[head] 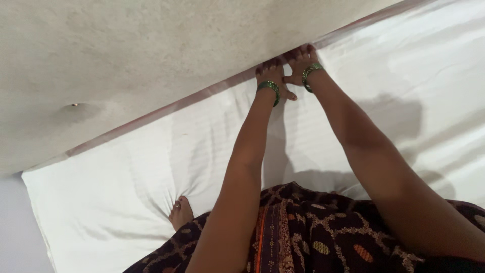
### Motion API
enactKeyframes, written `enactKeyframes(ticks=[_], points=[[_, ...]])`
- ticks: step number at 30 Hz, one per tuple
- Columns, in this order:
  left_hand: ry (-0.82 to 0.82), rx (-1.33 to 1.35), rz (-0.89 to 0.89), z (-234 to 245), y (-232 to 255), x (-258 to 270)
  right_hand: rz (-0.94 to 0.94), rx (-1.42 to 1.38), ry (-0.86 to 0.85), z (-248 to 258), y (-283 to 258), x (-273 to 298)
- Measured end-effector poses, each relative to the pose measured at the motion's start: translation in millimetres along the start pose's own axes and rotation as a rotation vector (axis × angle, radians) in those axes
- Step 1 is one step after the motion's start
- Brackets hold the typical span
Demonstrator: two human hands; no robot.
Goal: The person smooths and tucks a white sheet onto a mattress, working along the edge to secure the fabric. The hands repeatedly press and adjust the sheet to ensure it is flat and properly aligned with the mattress border.
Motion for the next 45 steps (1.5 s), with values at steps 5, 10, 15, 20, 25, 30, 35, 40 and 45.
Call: enactKeyframes(ticks=[5, 10, 15, 20, 25, 30, 35, 40, 45], points=[[0.165, -0.015, -0.047, -12, 5, 3, 0.025, -0.075, 0.125, -11, 0, -19], [0.179, -0.032, -0.126, -13, 18, 5, 0.064, 0.029, 0.325, -15, 2, -16], [0.153, -0.011, -0.128, -6, 24, 7, 0.232, -0.018, 0.250, -1, 8, 15], [0.102, 0.005, -0.136, 2, 23, 7, 0.243, -0.101, 0.462, -6, 32, 36], [0.069, 0.023, -0.117, 3, 23, 2, 0.173, -0.047, 0.388, -6, 33, 31], [0.059, 0.037, -0.106, 5, 22, -2, 0.053, 0.007, 0.139, 0, 31, 23], [0.034, 0.028, -0.090, 6, 22, -5, 0.065, -0.011, 0.139, 10, 28, 26], [0.071, -0.033, -0.108, 8, 23, -13, 0.041, -0.012, 0.046, 13, 28, 21], [0.150, -0.024, -0.144, 6, 21, -17, 0.046, -0.058, 0.145, 12, 28, 19]])
Point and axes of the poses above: each hand's wrist, its own x-axis away from the middle knuckle, its own z-axis out of the back of the hand, y = z × x, the point moved 7 cm from there along -x, towards the middle knuckle, and after that the axes turned 13 degrees about -y, right-handed, at the moved point
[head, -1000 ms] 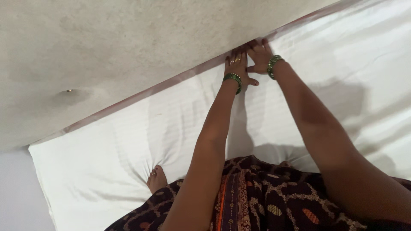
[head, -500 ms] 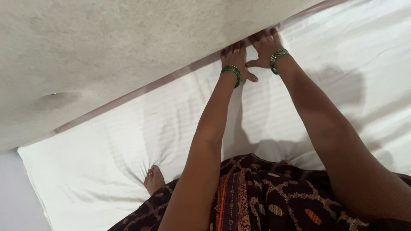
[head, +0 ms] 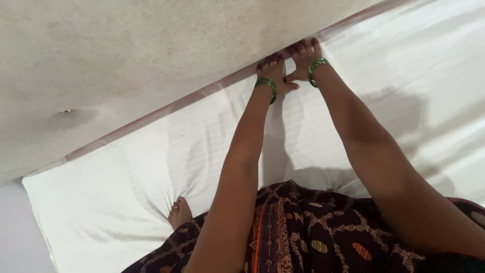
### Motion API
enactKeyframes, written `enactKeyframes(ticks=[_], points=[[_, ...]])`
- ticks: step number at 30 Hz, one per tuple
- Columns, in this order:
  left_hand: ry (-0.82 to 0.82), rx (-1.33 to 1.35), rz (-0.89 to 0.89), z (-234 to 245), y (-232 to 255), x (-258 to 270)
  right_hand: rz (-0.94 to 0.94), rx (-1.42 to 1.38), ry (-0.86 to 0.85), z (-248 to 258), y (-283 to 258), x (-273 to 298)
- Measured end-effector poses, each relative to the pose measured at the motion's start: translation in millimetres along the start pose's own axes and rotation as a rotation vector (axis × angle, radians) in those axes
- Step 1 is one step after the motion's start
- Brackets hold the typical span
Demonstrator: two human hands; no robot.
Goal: The person smooths and tucks a white sheet onto a mattress, working along the edge to secure the fabric. The hands repeatedly press and adjust the sheet to ensure it is flat and properly aligned with the mattress border.
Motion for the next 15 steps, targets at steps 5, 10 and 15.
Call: enactKeyframes(ticks=[5, 10, 15], points=[[0.136, 0.066, 0.048, -9, -17, 11, 0.043, -0.046, 0.137, -7, 4, 3], [-0.011, 0.090, 0.132, -1, -15, 31, 0.003, 0.061, 0.037, -6, -3, 17], [-0.050, 0.099, 0.148, 13, -9, 40, 0.012, 0.132, 0.018, -5, -22, -2]])
Point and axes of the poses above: each hand's wrist, its own x-axis away from the middle knuckle, its own z-axis out of the back of the hand, y = z × x, the point moved 7 cm from there along -x, towards the middle knuckle, and after that the axes turned 13 degrees about -y, right-handed, at the moved point
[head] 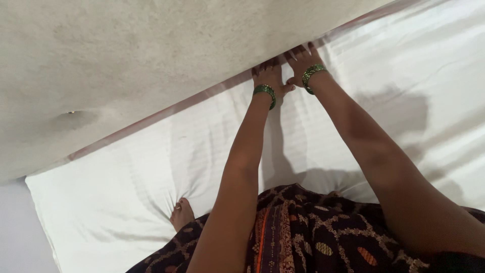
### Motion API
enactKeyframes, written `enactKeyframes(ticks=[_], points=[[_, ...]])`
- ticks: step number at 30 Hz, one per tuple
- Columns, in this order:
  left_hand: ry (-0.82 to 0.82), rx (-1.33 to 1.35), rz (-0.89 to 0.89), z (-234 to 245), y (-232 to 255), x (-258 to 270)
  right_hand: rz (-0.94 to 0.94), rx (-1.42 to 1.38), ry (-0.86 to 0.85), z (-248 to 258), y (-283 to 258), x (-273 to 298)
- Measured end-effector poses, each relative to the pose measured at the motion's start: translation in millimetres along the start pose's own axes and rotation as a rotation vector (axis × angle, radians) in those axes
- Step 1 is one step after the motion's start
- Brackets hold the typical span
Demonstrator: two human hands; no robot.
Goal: The person smooths and tucks a white sheet onto a mattress, working along the edge to secure the fabric. The hands repeatedly press and adjust the sheet to ensure it is flat and properly aligned with the mattress border.
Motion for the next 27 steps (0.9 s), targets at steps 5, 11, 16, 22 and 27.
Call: enactKeyframes(ticks=[5, 11, 16, 22, 27], points=[[0.057, -0.017, -0.031, 7, 2, 4, 0.026, -0.123, -0.134, -11, 9, 2], [0.139, -0.003, -0.065, 10, 2, 3, -0.001, -0.073, -0.129, -10, 8, -11], [0.038, 0.002, -0.036, 3, 1, 2, -0.062, -0.078, -0.155, -15, 4, -21], [0.242, 0.013, -0.081, -11, -5, 0, -0.058, -0.185, -0.067, -17, 0, -18], [0.187, 0.041, -0.043, -11, -10, -2, -0.023, -0.179, 0.110, -27, 2, -15]])
Point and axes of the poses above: each hand's wrist, its own x-axis away from the middle knuckle, its own z-axis out of the back of the hand, y = z × x, the point moved 7 cm from there along -x, towards the middle knuckle, and after that the axes turned 13 degrees about -y, right-handed, at the moved point
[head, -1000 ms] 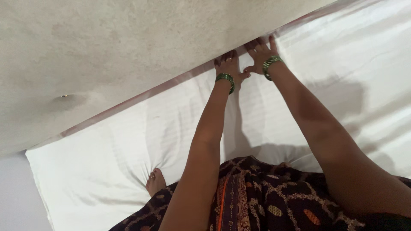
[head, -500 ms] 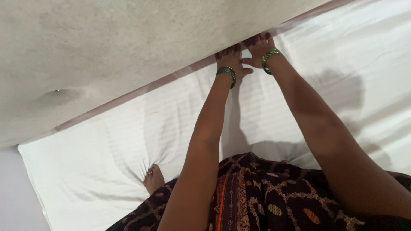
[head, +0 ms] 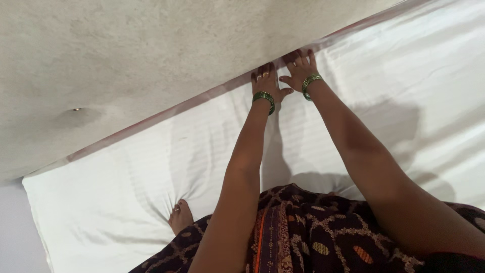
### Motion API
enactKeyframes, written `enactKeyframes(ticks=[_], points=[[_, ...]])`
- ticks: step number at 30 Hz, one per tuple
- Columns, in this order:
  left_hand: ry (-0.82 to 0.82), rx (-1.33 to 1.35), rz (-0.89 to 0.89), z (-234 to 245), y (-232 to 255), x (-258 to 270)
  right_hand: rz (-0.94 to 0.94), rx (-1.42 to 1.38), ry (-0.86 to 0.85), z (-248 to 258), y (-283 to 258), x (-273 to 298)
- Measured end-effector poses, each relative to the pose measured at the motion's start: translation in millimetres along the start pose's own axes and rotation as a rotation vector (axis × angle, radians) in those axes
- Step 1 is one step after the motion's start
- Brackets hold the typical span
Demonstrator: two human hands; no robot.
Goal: The person smooths and tucks a white sheet onto a mattress, working along the edge to secure the fabric. The hands repeatedly press and adjust the sheet to ensure it is flat and properly aligned with the mattress border.
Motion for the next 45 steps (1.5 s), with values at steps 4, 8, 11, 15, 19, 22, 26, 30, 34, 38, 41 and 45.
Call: enactKeyframes(ticks=[4, 8, 11, 15, 19, 22, 26, 30, 34, 38, 41, 45], points=[[-0.077, -0.021, 0.031, 11, 3, 9, 0.037, -0.015, 0.063, -1, 1, 0], [-0.170, -0.080, 0.073, 17, 10, 9, -0.024, 0.015, -0.098, 2, -2, -3], [-0.200, -0.085, 0.074, 18, 9, 1, -0.061, 0.044, -0.189, 11, -4, -1], [-0.226, -0.068, 0.103, 10, 6, -21, -0.078, 0.075, -0.232, 15, -5, -1], [-0.239, -0.151, 0.113, 0, 0, -42, -0.043, 0.036, -0.146, 21, -4, -2], [-0.242, -0.164, 0.126, 1, -1, -46, -0.070, 0.069, -0.133, 17, -5, 4], [-0.209, -0.097, 0.119, 6, 0, -25, 0.018, 0.012, 0.015, 12, -3, 9], [-0.157, -0.031, 0.095, 6, -4, -10, 0.115, -0.031, 0.184, 3, 14, 17], [-0.095, -0.032, 0.062, -1, -6, -18, -0.004, 0.002, 0.166, 4, 48, 22], [-0.116, -0.075, -0.011, -19, 3, -33, 0.023, -0.069, 0.119, 9, 56, 28], [-0.076, -0.057, -0.109, -24, 29, -42, -0.017, -0.020, 0.032, 14, 54, 23], [-0.036, -0.035, -0.084, -12, 53, -34, -0.032, 0.013, 0.000, 17, 52, 19]])
Point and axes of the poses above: each hand's wrist, its own x-axis away from the middle knuckle, its own z-axis out of the back of the hand, y = z × x, the point moved 7 cm from there along -x, towards the middle knuckle, and after that the axes turned 13 degrees about -y, right-handed, at the moved point
